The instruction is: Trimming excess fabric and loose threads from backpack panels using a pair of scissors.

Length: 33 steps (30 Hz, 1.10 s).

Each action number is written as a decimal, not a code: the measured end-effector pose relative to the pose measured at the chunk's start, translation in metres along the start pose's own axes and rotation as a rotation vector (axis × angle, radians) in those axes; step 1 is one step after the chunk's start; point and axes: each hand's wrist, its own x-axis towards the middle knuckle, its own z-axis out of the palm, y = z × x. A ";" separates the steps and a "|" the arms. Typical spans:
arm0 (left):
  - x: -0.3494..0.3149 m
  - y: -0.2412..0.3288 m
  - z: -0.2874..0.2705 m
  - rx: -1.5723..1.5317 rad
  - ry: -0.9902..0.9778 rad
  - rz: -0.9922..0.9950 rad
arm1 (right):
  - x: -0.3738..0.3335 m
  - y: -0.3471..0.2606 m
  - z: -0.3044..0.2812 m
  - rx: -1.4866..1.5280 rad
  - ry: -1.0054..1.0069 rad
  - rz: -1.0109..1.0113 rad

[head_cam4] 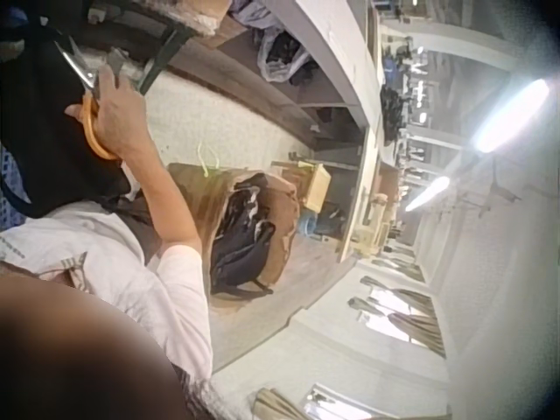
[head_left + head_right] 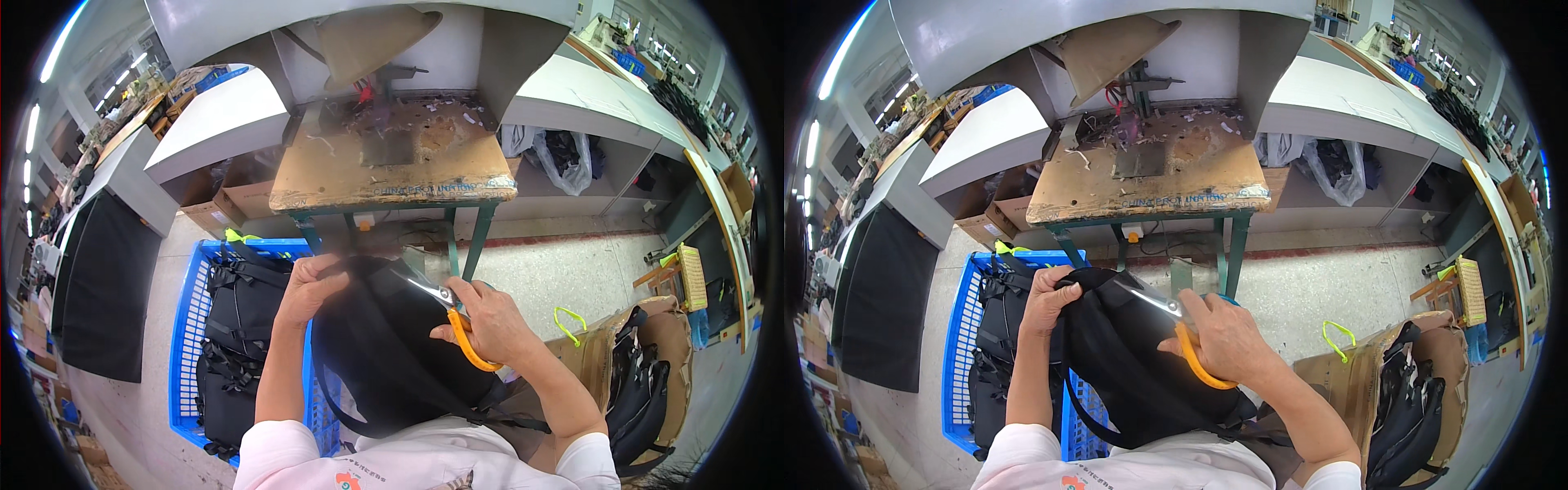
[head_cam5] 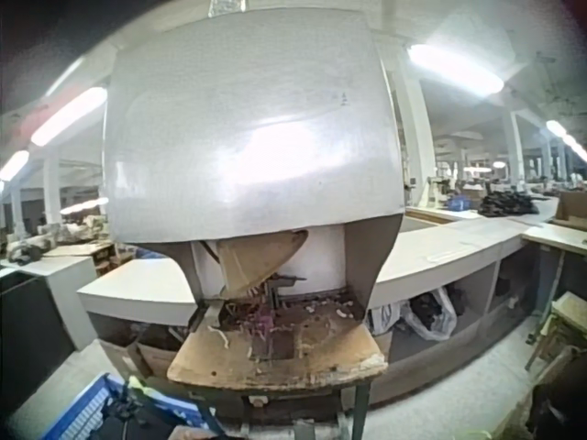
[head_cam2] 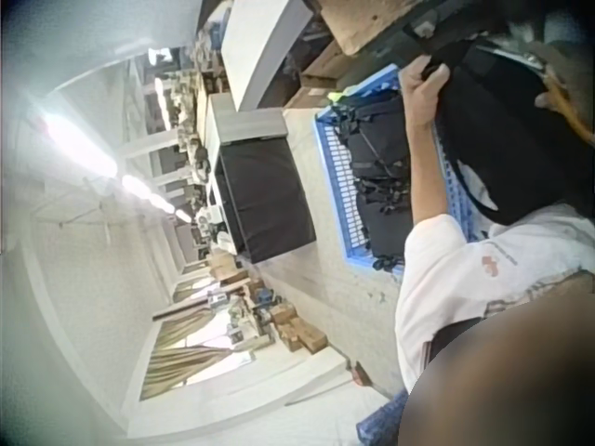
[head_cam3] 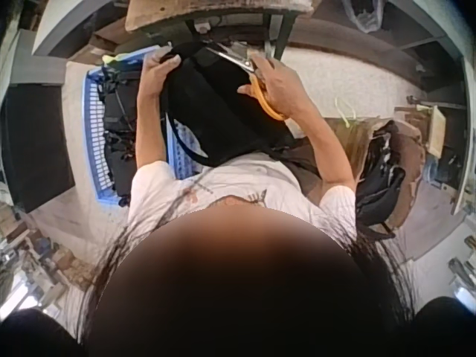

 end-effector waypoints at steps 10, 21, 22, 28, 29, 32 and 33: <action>0.000 0.005 -0.001 0.024 -0.051 -0.043 | 0.006 -0.003 0.001 0.039 0.120 -0.111; 0.002 0.009 0.009 0.040 0.026 -0.042 | 0.012 0.003 0.000 0.031 0.061 -0.109; 0.003 0.010 0.010 0.039 0.023 -0.055 | 0.015 0.002 -0.002 0.029 0.060 -0.107; 0.005 0.015 0.014 0.005 -0.019 -0.007 | 0.019 0.010 -0.001 -0.030 -0.018 -0.068; 0.005 0.014 0.013 0.004 -0.018 -0.008 | 0.019 0.013 -0.001 -0.023 -0.048 -0.065; 0.002 0.010 0.010 0.068 0.013 -0.014 | 0.024 0.011 -0.008 -0.006 -0.042 -0.136; 0.004 0.010 0.010 0.095 -0.002 0.002 | 0.026 0.011 -0.013 -0.006 0.002 -0.199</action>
